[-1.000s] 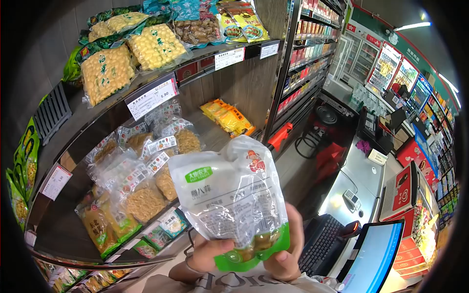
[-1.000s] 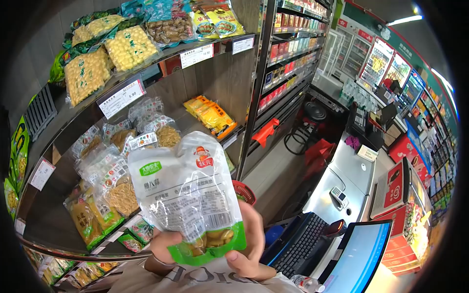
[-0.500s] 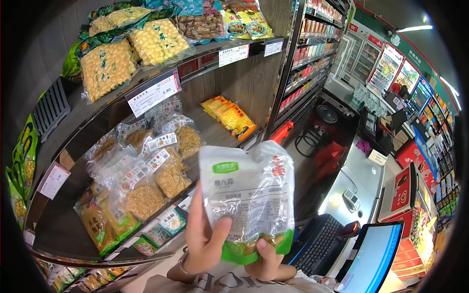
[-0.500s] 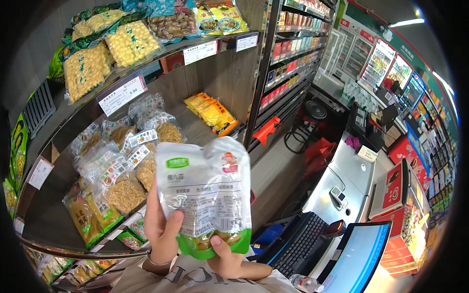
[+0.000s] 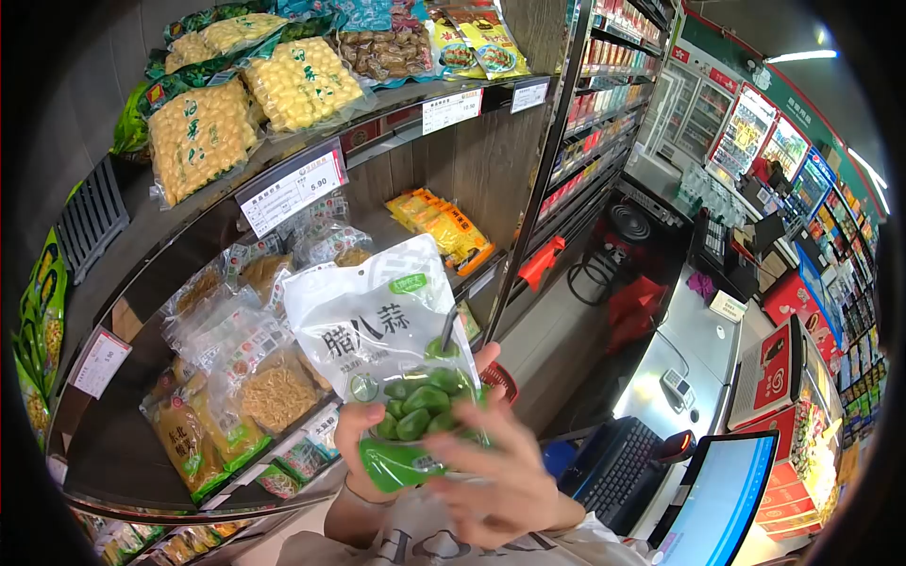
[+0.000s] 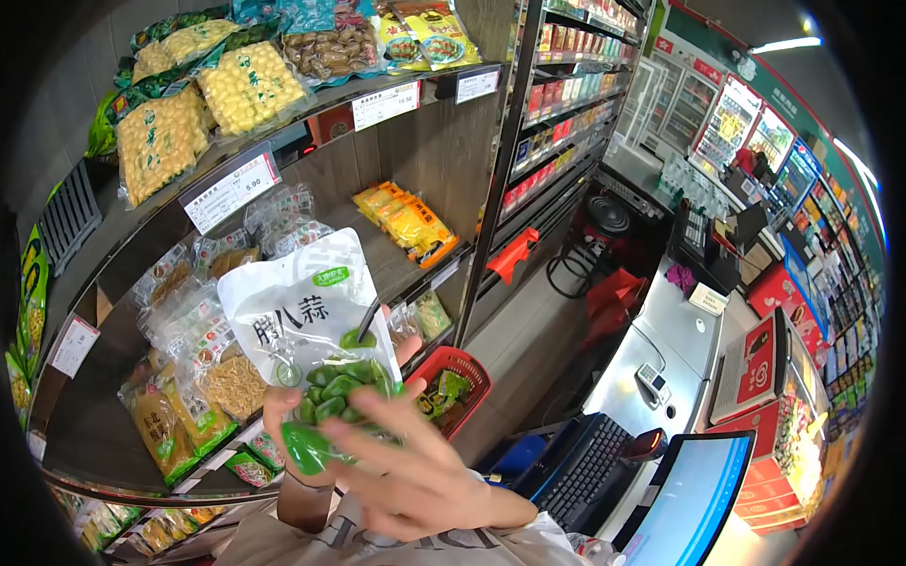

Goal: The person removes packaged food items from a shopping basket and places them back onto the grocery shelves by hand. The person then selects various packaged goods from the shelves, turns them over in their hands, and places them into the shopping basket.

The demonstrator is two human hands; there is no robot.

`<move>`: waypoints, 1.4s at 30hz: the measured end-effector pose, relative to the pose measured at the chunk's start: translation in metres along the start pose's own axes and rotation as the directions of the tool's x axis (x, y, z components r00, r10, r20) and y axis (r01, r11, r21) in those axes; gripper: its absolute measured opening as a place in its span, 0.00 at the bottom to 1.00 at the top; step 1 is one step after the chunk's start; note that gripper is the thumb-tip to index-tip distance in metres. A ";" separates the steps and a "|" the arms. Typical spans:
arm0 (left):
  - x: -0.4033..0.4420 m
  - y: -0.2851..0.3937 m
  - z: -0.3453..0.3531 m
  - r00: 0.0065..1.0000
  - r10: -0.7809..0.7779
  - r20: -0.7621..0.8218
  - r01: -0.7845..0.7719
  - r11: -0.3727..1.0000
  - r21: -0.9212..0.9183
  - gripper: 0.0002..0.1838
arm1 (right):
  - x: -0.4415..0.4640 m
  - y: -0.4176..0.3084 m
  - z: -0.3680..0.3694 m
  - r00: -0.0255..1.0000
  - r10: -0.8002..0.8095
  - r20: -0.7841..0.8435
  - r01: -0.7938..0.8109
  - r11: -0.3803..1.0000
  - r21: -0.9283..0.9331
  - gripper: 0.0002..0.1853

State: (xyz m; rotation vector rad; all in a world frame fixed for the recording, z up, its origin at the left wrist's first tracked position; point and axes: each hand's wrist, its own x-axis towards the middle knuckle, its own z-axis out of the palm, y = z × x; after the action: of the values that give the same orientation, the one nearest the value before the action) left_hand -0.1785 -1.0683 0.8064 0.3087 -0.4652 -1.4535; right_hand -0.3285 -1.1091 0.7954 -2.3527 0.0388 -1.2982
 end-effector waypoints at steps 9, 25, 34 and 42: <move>-0.016 -0.008 -0.014 0.964 0.053 -0.262 -0.021 0.992 0.125 0.29 | -0.029 0.003 0.019 0.640 0.761 0.106 -0.375 0.189 0.908 0.42; -0.009 -0.013 -0.014 0.964 0.254 -0.083 -0.090 0.599 0.795 0.24 | -0.019 -0.001 0.043 0.384 0.843 -0.377 -0.317 0.504 0.804 0.28; -0.021 -0.021 -0.022 0.887 0.383 -0.258 -0.070 0.664 0.745 0.22 | -0.030 -0.006 0.047 0.479 0.795 -0.373 -0.217 0.519 0.827 0.31; -0.014 -0.022 -0.033 0.980 0.159 0.124 -0.198 0.869 0.453 0.52 | -0.005 0.011 0.019 0.994 0.023 0.107 -0.008 0.989 -0.146 0.27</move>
State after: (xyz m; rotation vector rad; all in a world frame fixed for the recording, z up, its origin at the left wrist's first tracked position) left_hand -0.1829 -1.0595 0.7656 0.5725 -0.8916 -1.1625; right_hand -0.3142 -1.1104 0.7785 -2.5369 0.1214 -1.1946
